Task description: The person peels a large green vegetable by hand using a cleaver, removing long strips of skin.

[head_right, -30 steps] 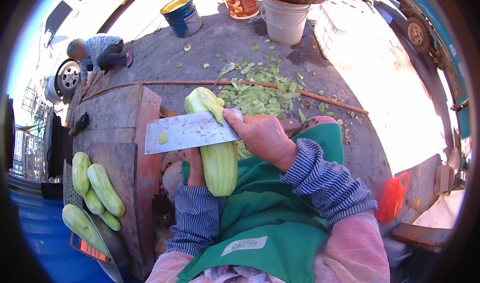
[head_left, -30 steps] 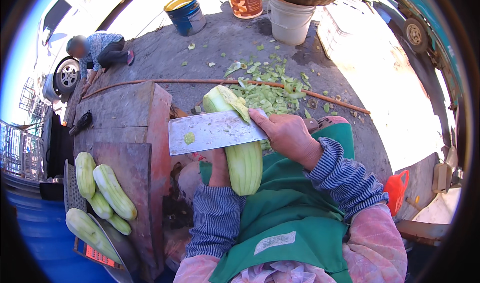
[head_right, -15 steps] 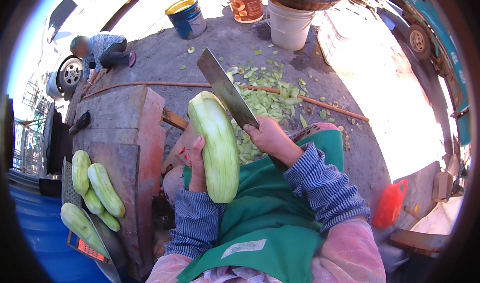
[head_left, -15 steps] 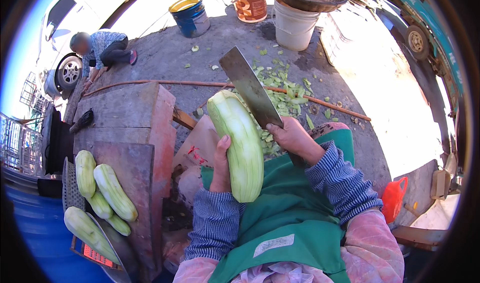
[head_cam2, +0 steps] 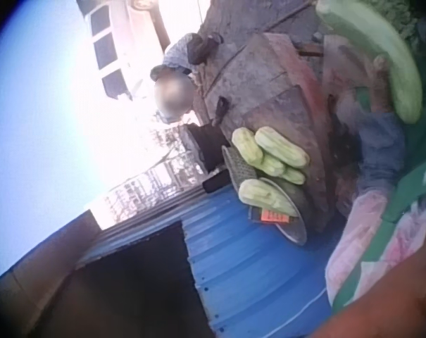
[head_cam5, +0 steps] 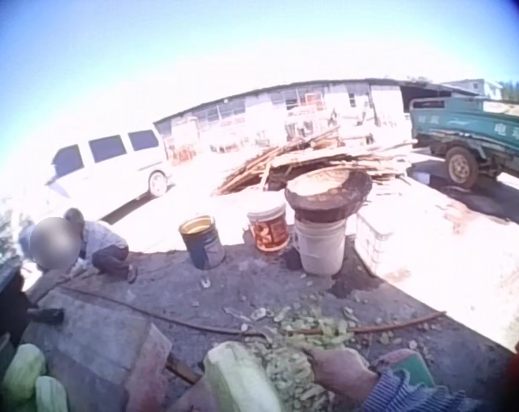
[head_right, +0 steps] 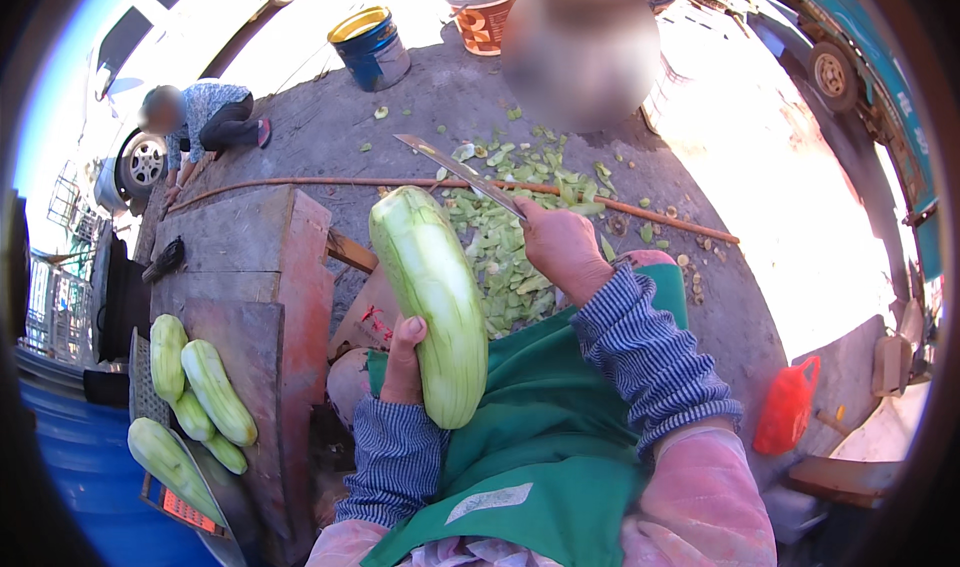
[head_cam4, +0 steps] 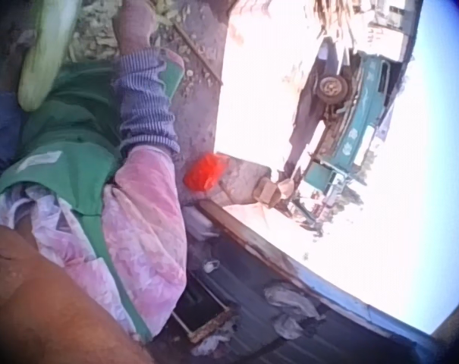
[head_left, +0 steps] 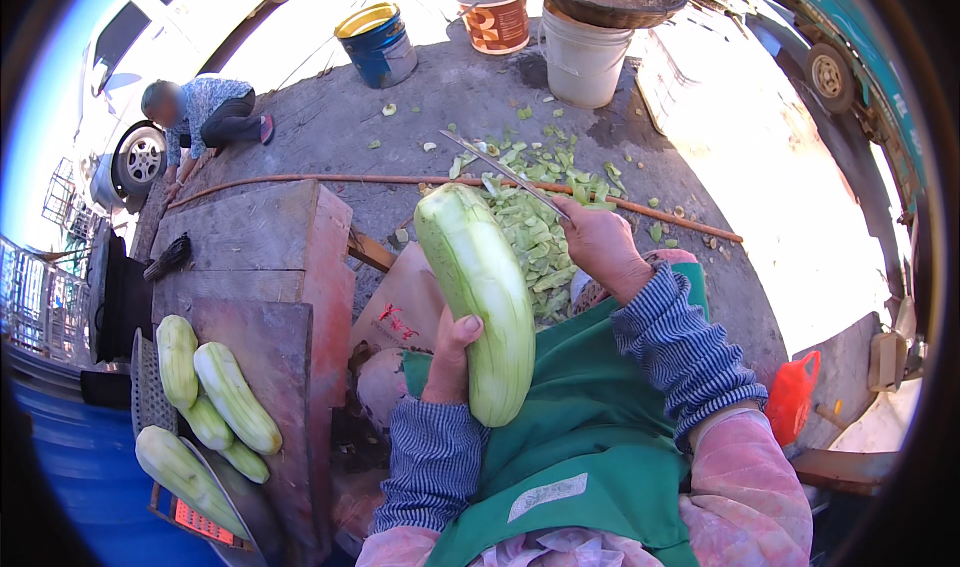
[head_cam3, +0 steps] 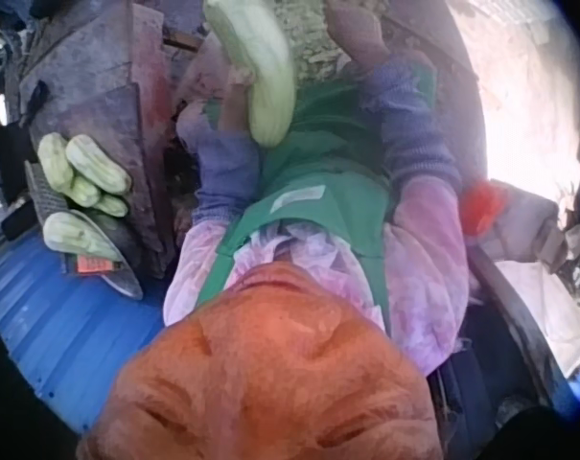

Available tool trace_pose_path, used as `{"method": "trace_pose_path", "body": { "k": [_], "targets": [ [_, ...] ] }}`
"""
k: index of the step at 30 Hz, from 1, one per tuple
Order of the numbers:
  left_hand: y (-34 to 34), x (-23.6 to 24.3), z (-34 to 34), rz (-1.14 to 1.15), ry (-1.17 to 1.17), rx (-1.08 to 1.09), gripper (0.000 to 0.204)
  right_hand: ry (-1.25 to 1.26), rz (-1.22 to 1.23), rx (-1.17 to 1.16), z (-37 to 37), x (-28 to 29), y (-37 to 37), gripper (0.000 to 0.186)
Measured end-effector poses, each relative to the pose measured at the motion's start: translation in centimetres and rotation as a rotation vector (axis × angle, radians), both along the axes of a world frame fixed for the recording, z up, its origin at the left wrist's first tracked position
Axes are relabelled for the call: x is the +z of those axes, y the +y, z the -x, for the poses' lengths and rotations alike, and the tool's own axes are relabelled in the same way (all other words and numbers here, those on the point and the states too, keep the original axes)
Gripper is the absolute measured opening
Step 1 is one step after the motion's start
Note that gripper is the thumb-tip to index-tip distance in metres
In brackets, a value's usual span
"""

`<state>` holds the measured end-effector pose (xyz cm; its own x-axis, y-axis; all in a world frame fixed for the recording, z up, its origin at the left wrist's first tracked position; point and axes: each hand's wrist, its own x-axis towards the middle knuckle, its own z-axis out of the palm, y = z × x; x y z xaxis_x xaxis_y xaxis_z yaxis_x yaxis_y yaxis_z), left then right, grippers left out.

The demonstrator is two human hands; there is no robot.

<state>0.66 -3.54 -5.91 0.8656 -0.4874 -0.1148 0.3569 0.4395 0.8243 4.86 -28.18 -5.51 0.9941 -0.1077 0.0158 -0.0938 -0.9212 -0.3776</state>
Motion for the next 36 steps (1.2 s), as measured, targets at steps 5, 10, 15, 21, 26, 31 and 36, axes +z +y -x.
{"method": "trace_pose_path", "body": {
  "k": [5, 10, 15, 21, 26, 31, 36],
  "targets": [
    [0.2, -1.6, 0.0, 0.001, 0.103, -0.005, 0.083, -0.368, -0.16, 0.261, 4.6, 4.0, 1.7, 0.063],
    [-0.6, -0.4, 0.4, 0.017, 0.093, 0.047, 0.085, -0.469, 0.024, 0.402, 4.8, 3.7, 3.0, 0.067],
    [-0.2, 0.1, 0.3, 0.047, 0.119, -0.063, 0.086, -0.413, 0.026, 0.248, 3.2, 2.5, 2.0, 0.059],
    [0.1, -0.6, 0.2, -0.016, 0.056, -0.012, 0.088, -0.076, -0.633, 0.073, 3.2, 3.7, 2.4, 0.034],
    [0.7, -1.5, -0.3, -0.047, -0.037, -0.041, 0.09, -0.404, -0.372, 0.304, 4.4, 5.5, 2.1, 0.048],
    [0.8, -1.8, -0.1, -0.068, -0.085, -0.037, 0.094, -0.324, -0.048, 0.342, 4.9, 6.5, 1.9, 0.063],
    [0.7, -1.4, 0.1, -0.03, -0.059, -0.076, 0.096, -0.38, -0.097, 0.277, 4.5, 4.9, 1.2, 0.06]
  ]
}}
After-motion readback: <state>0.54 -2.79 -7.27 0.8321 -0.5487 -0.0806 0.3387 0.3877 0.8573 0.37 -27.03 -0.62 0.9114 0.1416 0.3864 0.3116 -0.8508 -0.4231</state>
